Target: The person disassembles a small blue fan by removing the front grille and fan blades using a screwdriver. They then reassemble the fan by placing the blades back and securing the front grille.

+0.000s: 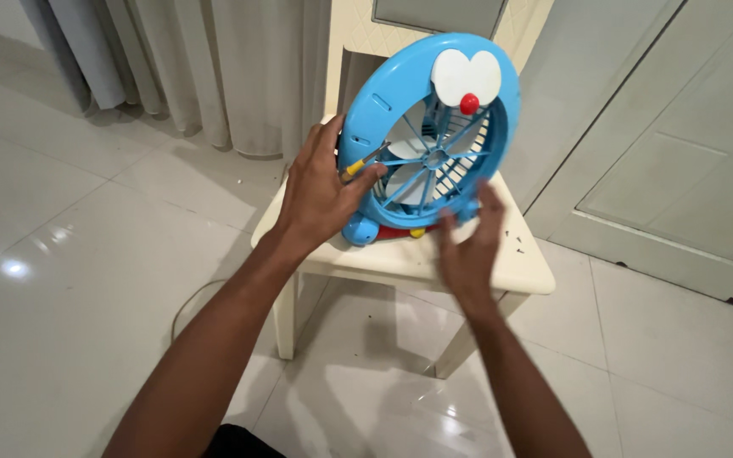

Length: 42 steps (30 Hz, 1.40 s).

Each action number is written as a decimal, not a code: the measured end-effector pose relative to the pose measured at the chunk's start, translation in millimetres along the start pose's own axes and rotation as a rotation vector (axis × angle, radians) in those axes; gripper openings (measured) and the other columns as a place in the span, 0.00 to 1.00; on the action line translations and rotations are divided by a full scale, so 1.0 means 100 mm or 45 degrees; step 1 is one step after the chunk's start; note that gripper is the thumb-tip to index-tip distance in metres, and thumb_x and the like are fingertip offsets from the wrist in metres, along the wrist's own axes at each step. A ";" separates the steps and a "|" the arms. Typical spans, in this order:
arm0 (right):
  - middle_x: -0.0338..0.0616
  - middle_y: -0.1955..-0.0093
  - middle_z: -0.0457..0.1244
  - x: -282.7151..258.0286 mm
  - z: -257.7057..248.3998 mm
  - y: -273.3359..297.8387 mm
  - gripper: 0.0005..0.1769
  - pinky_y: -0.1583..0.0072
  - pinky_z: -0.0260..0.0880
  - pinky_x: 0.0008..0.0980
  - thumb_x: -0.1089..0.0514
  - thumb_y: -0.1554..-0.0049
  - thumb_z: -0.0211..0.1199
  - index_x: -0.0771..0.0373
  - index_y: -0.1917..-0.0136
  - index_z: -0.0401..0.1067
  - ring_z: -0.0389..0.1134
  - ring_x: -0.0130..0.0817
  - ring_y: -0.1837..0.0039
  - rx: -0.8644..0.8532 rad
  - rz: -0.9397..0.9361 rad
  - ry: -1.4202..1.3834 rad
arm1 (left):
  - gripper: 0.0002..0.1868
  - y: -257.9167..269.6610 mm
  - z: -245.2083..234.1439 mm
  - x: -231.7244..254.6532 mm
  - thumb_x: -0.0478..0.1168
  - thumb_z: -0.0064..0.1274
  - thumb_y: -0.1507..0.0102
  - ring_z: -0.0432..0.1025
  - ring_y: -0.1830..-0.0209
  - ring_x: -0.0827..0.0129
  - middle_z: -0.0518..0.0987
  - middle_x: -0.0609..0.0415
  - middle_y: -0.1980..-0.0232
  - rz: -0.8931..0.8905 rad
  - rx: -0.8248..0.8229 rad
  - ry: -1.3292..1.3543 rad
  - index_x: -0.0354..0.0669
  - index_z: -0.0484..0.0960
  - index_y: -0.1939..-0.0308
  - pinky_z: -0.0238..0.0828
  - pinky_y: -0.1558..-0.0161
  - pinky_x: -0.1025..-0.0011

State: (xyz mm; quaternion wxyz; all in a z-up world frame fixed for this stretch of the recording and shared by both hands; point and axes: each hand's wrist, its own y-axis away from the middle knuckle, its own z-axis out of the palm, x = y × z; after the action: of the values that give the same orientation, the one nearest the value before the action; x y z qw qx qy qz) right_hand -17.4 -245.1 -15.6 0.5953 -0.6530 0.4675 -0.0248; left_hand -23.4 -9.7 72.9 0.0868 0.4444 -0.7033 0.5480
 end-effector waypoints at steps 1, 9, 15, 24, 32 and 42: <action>0.58 0.29 0.58 -0.14 0.06 0.09 0.35 0.31 0.67 0.43 0.61 0.41 0.69 0.71 0.25 0.59 0.64 0.49 0.29 -0.105 0.013 -0.084 | 0.40 0.02 0.01 0.02 0.49 0.67 0.39 0.74 0.44 0.48 0.75 0.39 0.42 0.034 0.038 -0.025 0.32 0.66 0.32 0.73 0.46 0.56; 0.63 0.34 0.58 -0.87 0.32 0.28 0.43 0.37 0.65 0.51 0.63 0.50 0.73 0.73 0.28 0.56 0.59 0.59 0.34 -0.310 -0.107 -0.028 | 0.41 0.15 0.22 0.19 0.51 0.67 0.39 0.76 0.47 0.46 0.71 0.38 0.41 -0.011 0.149 -0.148 0.31 0.66 0.33 0.74 0.50 0.55; 0.57 0.44 0.60 -0.78 0.32 0.20 0.34 0.45 0.65 0.51 0.62 0.50 0.73 0.71 0.35 0.61 0.61 0.57 0.41 -0.269 -0.048 0.084 | 0.41 0.21 0.41 0.39 0.54 0.69 0.41 0.76 0.50 0.45 0.72 0.39 0.43 -0.030 0.222 -0.240 0.33 0.67 0.36 0.74 0.52 0.54; 0.55 0.50 0.61 -0.62 0.29 0.18 0.28 0.53 0.67 0.48 0.60 0.47 0.73 0.70 0.40 0.61 0.67 0.52 0.50 -0.214 0.006 0.080 | 0.39 0.21 0.45 0.55 0.55 0.69 0.41 0.77 0.55 0.47 0.71 0.38 0.45 -0.068 0.151 -0.294 0.33 0.66 0.40 0.76 0.59 0.54; 0.59 0.52 0.65 -0.58 0.31 0.16 0.28 0.55 0.69 0.50 0.60 0.48 0.73 0.70 0.41 0.61 0.69 0.59 0.52 -0.148 -0.023 0.123 | 0.37 0.20 0.40 0.53 0.53 0.70 0.41 0.77 0.53 0.45 0.73 0.38 0.45 0.078 0.165 -0.281 0.34 0.67 0.40 0.75 0.58 0.53; 0.58 0.59 0.67 -0.31 0.05 -0.05 0.23 0.56 0.73 0.43 0.57 0.46 0.75 0.71 0.49 0.64 0.72 0.48 0.59 -0.296 0.044 0.036 | 0.20 0.17 0.08 0.29 0.48 0.59 0.30 0.75 0.70 0.71 0.79 0.51 0.67 0.074 0.123 0.117 0.32 0.79 0.47 0.72 0.67 0.71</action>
State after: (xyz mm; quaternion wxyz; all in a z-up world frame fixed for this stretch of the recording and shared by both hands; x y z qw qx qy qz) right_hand -29.1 -222.5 3.5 0.5092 -0.7092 0.4865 0.0307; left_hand -50.0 -32.3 75.4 0.0814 0.4018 -0.6839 0.6035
